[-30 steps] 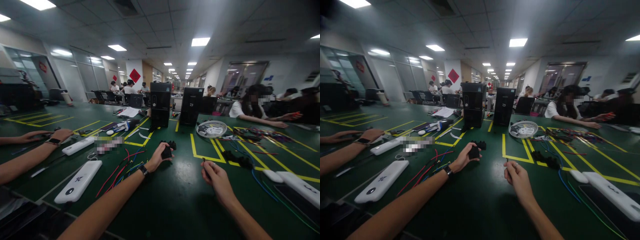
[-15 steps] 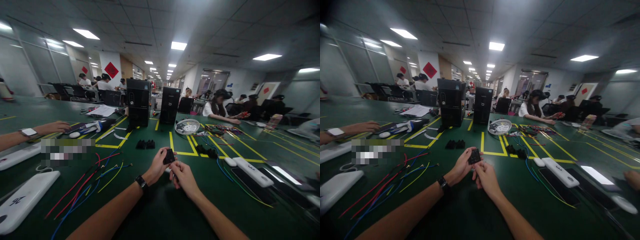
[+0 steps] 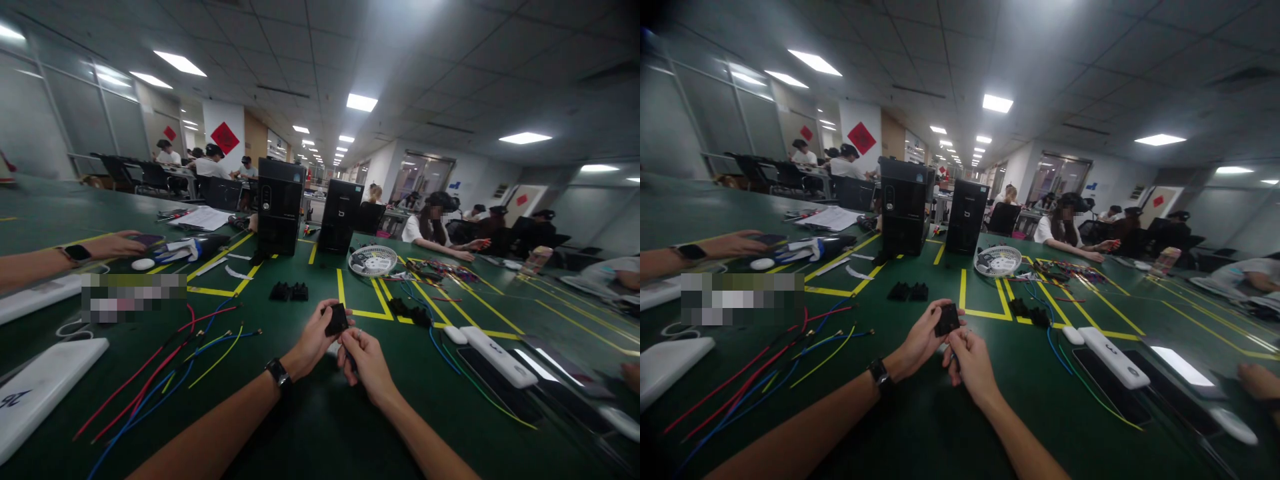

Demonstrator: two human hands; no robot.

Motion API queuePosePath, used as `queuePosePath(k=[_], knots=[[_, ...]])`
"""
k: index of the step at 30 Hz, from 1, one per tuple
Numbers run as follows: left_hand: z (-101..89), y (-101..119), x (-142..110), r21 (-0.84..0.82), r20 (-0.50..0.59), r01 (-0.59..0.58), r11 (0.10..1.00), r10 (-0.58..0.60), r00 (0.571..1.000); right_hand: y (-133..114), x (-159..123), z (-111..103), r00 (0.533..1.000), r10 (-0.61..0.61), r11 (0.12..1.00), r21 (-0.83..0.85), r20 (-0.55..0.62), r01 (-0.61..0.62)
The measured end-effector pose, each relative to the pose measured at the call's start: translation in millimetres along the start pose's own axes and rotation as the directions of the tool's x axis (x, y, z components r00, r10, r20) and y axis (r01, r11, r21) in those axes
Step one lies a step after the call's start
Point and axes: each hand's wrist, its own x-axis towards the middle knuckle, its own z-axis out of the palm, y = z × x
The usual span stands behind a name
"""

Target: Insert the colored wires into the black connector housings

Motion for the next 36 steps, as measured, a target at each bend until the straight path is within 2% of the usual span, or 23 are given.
queuePosePath(k=[8, 15, 22, 29, 36], knots=[[4.1, 0, -2, -0.031, 0.035, 0.014, 0.999, -0.013, 0.999, 1, 1, 0, 1.0, 0.009, 1.0, -0.008, 0.008, -0.009], [3.2, 7, -7, 0.182, 0.098, -0.015, 0.983, -0.003, 0.995, 0, 0, -1, 0.998, 0.06, 0.998, -0.005, -0.011, -0.06], [3.2, 10, -8, 0.297, 0.059, -0.044, 0.954, 0.028, 0.998, -4, -1, 2, 0.992, 0.057, 0.998, -0.012, 0.111, -0.056], [1.2, 16, -5, 0.368, 0.035, -0.045, 0.929, 0.034, 0.999, -9, -5, 3, 0.992, 0.04, 0.998, -0.056, 0.119, -0.033], [5.9, 18, -7, 0.362, 0.035, -0.055, 0.93, 0.045, 0.998, -9, -5, 5, 0.997, 0.071, 0.991, -0.118, 0.024, -0.068]])
